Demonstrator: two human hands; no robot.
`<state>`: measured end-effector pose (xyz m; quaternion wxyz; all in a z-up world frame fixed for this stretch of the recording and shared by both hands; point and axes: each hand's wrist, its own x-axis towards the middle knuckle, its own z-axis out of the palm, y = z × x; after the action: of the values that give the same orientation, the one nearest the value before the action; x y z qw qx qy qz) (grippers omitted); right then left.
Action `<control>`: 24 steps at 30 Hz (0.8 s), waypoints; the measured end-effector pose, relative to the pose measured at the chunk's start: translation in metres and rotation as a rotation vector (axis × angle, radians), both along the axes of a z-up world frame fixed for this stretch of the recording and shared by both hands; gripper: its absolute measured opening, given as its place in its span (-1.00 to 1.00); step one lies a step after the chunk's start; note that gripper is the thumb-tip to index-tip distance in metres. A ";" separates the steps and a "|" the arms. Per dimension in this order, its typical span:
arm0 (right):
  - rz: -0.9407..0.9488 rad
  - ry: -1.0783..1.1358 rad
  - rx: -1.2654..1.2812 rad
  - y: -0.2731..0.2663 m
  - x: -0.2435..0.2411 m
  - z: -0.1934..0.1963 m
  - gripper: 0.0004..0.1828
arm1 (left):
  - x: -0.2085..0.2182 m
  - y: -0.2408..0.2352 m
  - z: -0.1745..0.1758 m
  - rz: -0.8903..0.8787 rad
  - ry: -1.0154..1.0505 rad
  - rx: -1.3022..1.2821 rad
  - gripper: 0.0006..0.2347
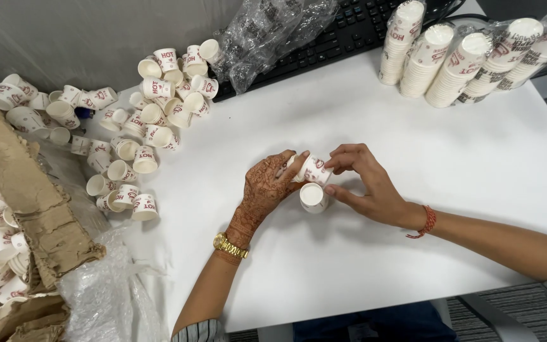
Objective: Sorting, stacking, and placing small paper cups into plastic sleeves from a cardboard box.
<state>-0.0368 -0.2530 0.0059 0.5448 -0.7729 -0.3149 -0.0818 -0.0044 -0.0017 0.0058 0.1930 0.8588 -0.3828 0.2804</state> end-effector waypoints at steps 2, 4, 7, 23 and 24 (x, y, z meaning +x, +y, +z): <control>-0.040 0.020 -0.012 0.003 0.000 0.004 -0.54 | -0.002 -0.001 -0.002 0.010 -0.020 0.026 -0.50; 0.014 -0.060 -0.002 0.005 0.001 0.005 -0.57 | -0.003 -0.002 -0.008 -0.007 -0.110 0.134 -0.57; -0.112 0.044 0.027 0.003 -0.001 0.004 -0.66 | 0.000 -0.006 -0.009 0.003 -0.109 0.163 -0.56; 0.170 -0.595 -0.074 0.007 -0.021 -0.018 -0.40 | 0.005 -0.016 -0.005 0.149 0.100 -0.084 -0.51; 0.171 -0.611 -0.060 0.008 -0.021 -0.021 -0.44 | 0.003 -0.020 -0.006 0.178 0.107 -0.075 -0.51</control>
<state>-0.0578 -0.2452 -0.0155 0.4071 -0.6989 -0.5301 -0.2547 -0.0018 -0.0213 -0.0004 0.2194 0.8954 -0.2834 0.2642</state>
